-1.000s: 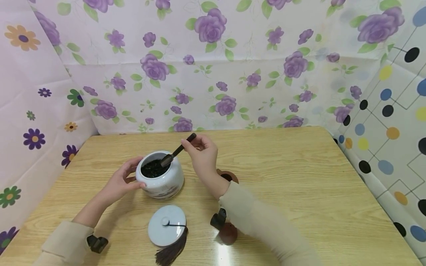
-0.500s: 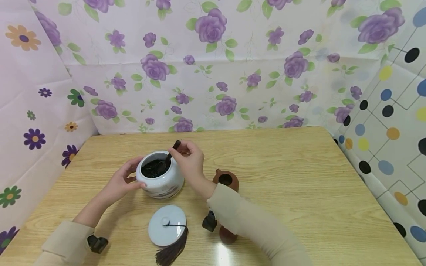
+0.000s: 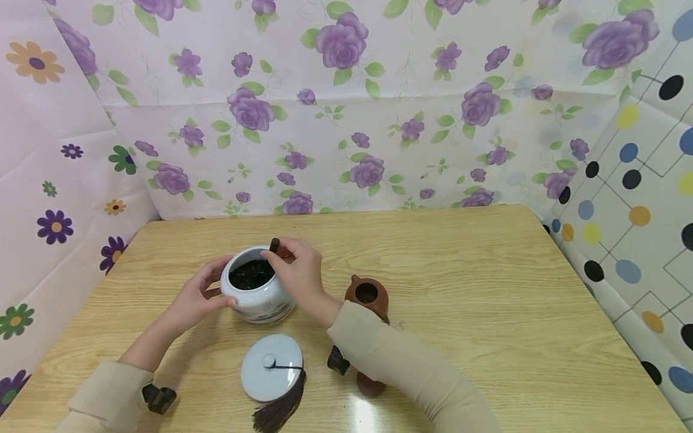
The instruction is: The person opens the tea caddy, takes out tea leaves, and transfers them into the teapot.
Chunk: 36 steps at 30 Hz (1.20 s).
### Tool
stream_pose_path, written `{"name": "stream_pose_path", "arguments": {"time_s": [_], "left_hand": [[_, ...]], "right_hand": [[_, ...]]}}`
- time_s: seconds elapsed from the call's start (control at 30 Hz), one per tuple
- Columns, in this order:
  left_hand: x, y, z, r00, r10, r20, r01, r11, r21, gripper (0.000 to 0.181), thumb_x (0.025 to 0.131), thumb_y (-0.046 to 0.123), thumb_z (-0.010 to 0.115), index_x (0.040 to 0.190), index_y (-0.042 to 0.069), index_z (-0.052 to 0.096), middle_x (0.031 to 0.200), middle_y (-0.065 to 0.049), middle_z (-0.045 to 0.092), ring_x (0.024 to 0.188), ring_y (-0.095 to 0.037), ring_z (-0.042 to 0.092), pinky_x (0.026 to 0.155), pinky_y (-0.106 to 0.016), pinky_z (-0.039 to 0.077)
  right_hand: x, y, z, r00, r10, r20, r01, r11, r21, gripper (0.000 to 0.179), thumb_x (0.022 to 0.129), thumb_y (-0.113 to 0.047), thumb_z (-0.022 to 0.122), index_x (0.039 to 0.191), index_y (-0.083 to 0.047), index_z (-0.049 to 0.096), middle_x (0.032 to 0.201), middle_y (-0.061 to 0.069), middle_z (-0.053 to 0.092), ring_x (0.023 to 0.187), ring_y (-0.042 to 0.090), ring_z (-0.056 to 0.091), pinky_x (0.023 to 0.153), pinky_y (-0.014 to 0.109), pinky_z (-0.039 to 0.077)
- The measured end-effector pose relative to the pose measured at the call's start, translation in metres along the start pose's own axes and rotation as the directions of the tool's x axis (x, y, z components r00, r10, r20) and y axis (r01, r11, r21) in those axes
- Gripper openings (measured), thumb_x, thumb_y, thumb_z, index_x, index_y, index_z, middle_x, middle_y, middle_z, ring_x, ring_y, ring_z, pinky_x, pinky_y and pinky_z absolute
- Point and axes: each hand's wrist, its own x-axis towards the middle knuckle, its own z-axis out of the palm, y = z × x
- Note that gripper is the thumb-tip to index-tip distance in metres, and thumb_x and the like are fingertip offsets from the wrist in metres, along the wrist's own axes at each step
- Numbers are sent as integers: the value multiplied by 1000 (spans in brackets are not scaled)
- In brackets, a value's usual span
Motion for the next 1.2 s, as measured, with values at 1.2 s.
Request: {"name": "stream_pose_path", "arguments": {"time_s": [1.2], "left_hand": [[-2,0,2,999,41,-7,-41,999,0,78,81,7,74,147,6,32,138,-20,46,123,-34,45,90,-17,45]], "right_hand": [[13,-6,-15,845,533,-48,-493,809,320,17,84,-7,72,92,6,67,82,11,67,64,10,68,76,38,59]]}}
